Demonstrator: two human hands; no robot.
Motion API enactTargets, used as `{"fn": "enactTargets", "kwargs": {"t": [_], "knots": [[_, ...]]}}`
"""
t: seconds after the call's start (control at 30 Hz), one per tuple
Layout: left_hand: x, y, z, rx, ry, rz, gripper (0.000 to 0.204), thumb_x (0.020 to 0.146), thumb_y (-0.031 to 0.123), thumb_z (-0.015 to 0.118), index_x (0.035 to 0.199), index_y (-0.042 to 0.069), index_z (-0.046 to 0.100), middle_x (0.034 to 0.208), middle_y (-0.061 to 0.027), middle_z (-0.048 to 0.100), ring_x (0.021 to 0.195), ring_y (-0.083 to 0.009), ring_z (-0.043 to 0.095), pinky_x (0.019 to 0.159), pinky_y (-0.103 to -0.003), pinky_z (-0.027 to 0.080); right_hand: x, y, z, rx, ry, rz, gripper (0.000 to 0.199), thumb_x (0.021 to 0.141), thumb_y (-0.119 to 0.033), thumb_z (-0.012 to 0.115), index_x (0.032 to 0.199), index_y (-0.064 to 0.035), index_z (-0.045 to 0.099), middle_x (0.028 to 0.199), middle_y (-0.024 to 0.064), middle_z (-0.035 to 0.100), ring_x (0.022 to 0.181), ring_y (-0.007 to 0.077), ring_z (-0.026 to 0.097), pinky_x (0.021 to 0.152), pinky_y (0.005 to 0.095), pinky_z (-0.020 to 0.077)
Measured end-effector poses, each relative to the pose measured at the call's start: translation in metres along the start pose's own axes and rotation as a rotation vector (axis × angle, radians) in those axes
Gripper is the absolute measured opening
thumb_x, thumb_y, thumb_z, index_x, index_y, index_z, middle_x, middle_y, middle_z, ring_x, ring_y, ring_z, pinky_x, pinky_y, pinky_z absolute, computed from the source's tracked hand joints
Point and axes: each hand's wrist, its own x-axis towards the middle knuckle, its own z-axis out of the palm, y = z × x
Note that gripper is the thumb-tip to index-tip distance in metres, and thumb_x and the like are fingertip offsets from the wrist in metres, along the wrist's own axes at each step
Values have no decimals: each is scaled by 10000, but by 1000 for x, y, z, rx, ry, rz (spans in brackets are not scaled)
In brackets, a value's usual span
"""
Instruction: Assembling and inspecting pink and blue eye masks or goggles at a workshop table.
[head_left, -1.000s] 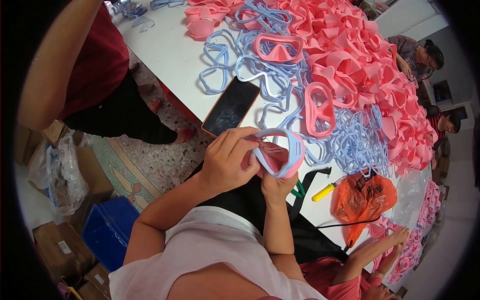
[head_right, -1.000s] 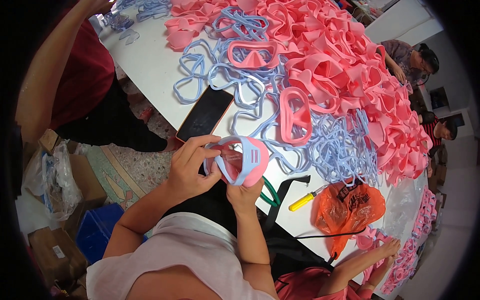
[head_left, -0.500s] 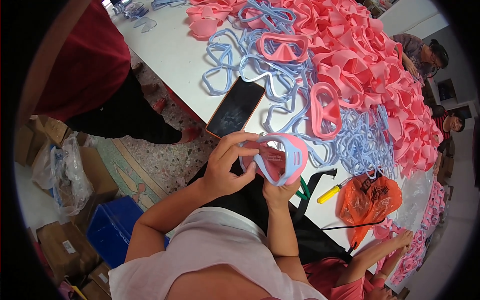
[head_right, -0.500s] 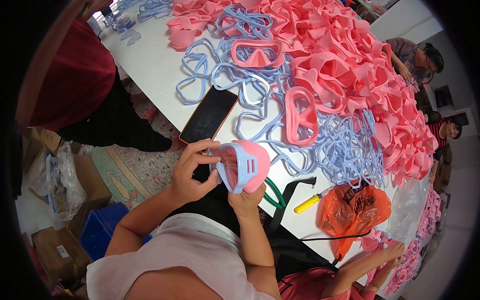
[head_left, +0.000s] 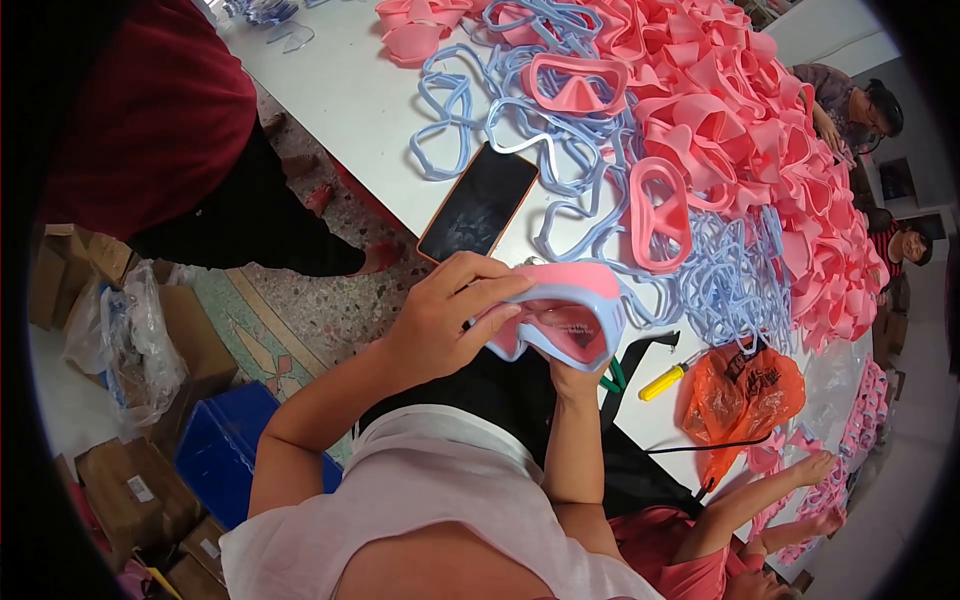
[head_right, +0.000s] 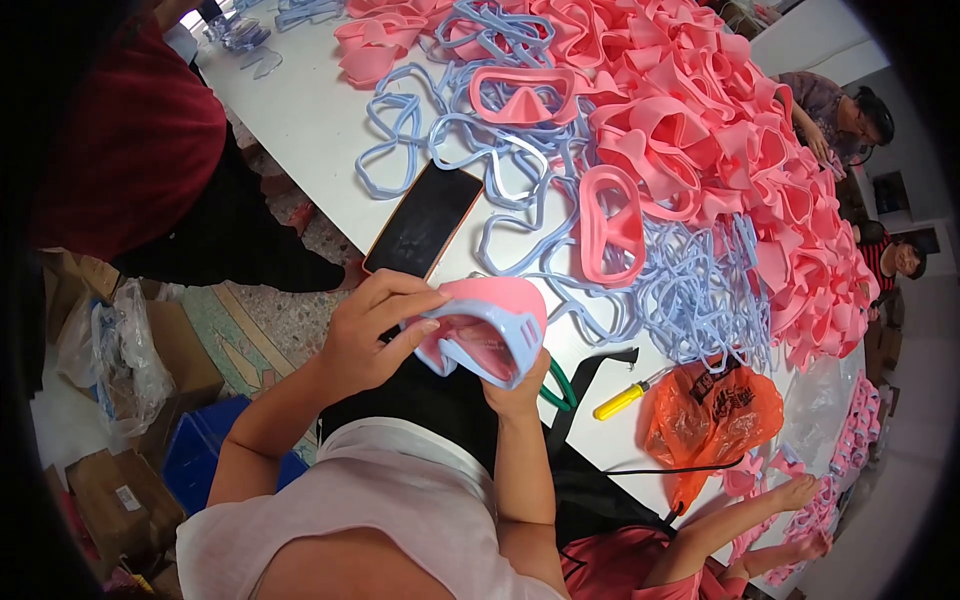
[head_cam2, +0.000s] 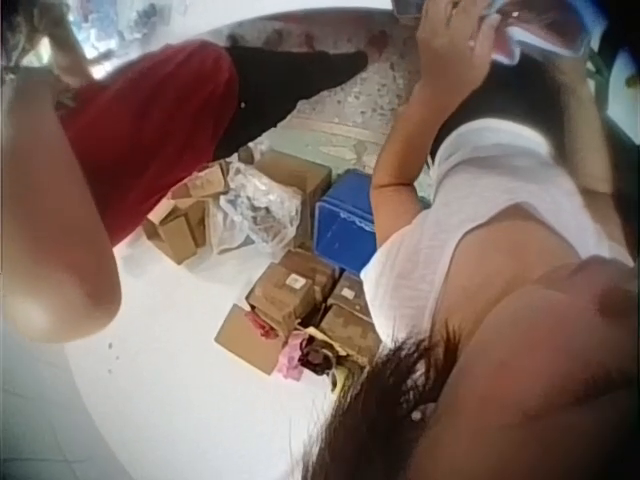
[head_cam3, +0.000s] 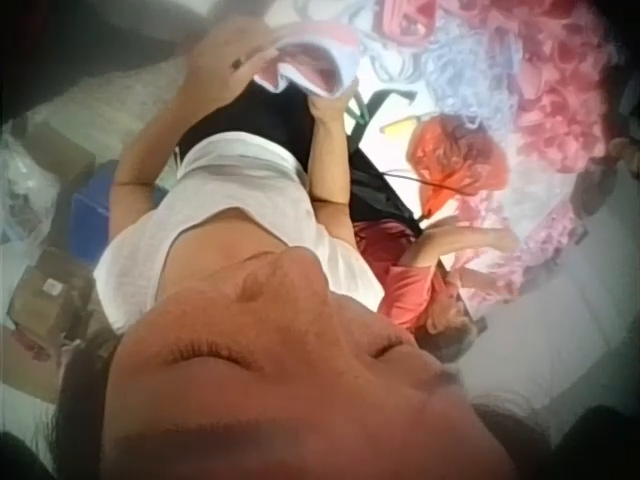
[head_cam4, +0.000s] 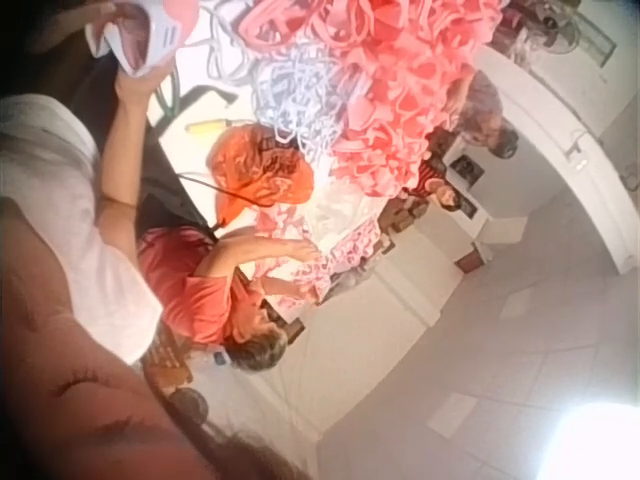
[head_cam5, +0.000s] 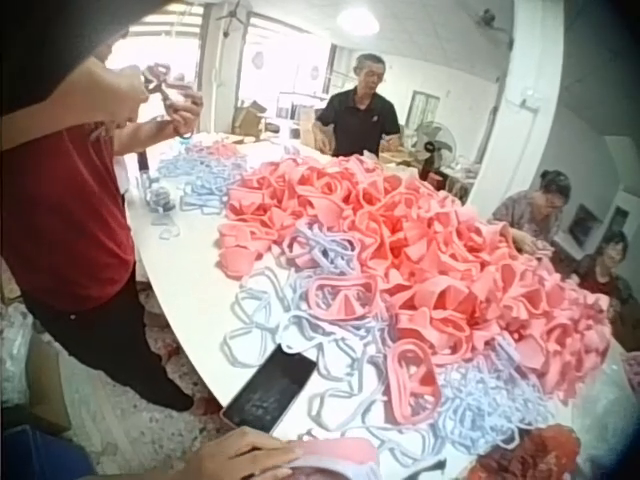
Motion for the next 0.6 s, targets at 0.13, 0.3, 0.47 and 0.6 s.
{"fn": "enactTargets", "kwargs": {"t": [0.13,0.3,0.47,0.6], "knots": [[-2,-1,6,36,83,60,374,751,-46,719,1116,23,680,992,-101,610,852,-229,597,723,-310,504,-7,10,-2,29,82,31,607,793,-108,775,1307,58,499,1269,222,589,1103,328,637,954,443,531],[1,2,4,114,63,171,365,722,-27,737,1080,16,680,986,-105,609,840,-247,598,708,-327,500,-9,14,3,318,218,100,691,712,-60,849,1319,-52,519,1241,128,608,1095,276,631,919,404,550],[4,7,6,205,99,234,402,693,61,749,1084,10,674,993,-83,617,794,-230,576,693,-322,485,-8,17,1,341,185,87,661,744,-64,823,1327,-59,512,1240,121,606,1105,284,626,914,405,551],[3,11,8,251,120,236,382,705,65,731,1076,-3,671,968,-84,607,783,-228,564,689,-319,482,-9,18,4,521,188,176,634,760,-41,799,1327,-61,514,1235,125,613,1101,292,630,916,412,556]]}}
